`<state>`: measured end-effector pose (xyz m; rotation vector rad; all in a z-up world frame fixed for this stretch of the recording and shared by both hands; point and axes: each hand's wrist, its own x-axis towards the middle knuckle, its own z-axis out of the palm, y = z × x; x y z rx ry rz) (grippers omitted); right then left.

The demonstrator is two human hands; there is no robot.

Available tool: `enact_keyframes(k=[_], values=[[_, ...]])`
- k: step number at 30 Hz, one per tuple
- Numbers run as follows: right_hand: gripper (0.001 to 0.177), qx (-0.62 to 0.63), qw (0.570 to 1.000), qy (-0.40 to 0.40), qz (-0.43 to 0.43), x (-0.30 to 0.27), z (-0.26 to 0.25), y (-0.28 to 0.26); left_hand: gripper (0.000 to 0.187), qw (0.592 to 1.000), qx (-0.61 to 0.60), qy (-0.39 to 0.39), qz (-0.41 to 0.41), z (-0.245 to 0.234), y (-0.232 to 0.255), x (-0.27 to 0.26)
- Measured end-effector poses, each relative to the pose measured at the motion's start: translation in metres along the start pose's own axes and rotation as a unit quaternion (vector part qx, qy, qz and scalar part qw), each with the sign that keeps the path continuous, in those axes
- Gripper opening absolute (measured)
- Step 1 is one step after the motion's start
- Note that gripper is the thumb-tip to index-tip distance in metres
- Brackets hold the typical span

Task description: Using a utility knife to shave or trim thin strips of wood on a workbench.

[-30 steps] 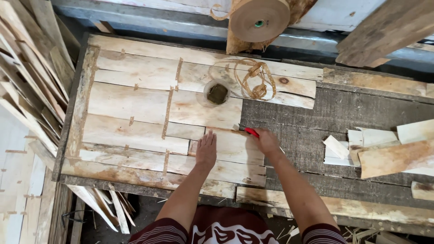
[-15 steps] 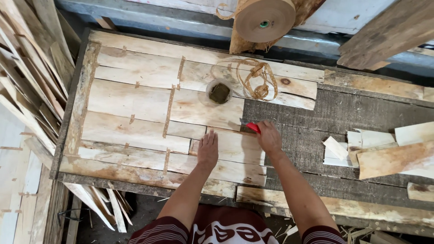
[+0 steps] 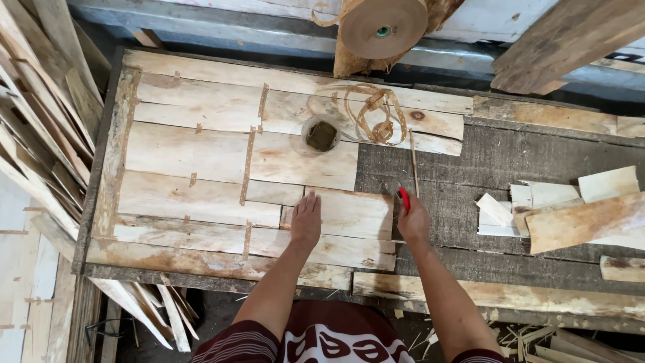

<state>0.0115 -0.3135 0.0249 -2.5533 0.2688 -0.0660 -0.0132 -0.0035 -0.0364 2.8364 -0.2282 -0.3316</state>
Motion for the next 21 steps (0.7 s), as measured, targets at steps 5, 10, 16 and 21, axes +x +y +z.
enact_keyframes(k=[5, 10, 16, 21], values=[[0.032, -0.005, 1.000, -0.012, -0.005, -0.020, 0.036, 0.012, 0.077, 0.997, -0.038, -0.025, -0.069, -0.043, 0.006, -0.011], [0.031, -0.015, 1.000, 0.008, 0.007, -0.029, 0.042, 0.015, 0.075, 0.994, -0.061, -0.018, -0.091, -0.055, -0.011, -0.019], [0.040, 0.012, 1.000, -0.003, 0.016, -0.032, 0.046, 0.023, 0.053, 0.989, -0.121, 0.014, -0.080, -0.032, -0.041, -0.009], [0.023, 0.021, 0.998, 0.012, 0.060, -0.038, 0.044, 0.024, 0.037, 0.916, -0.343, 0.179, -0.105, -0.044, -0.069, -0.009]])
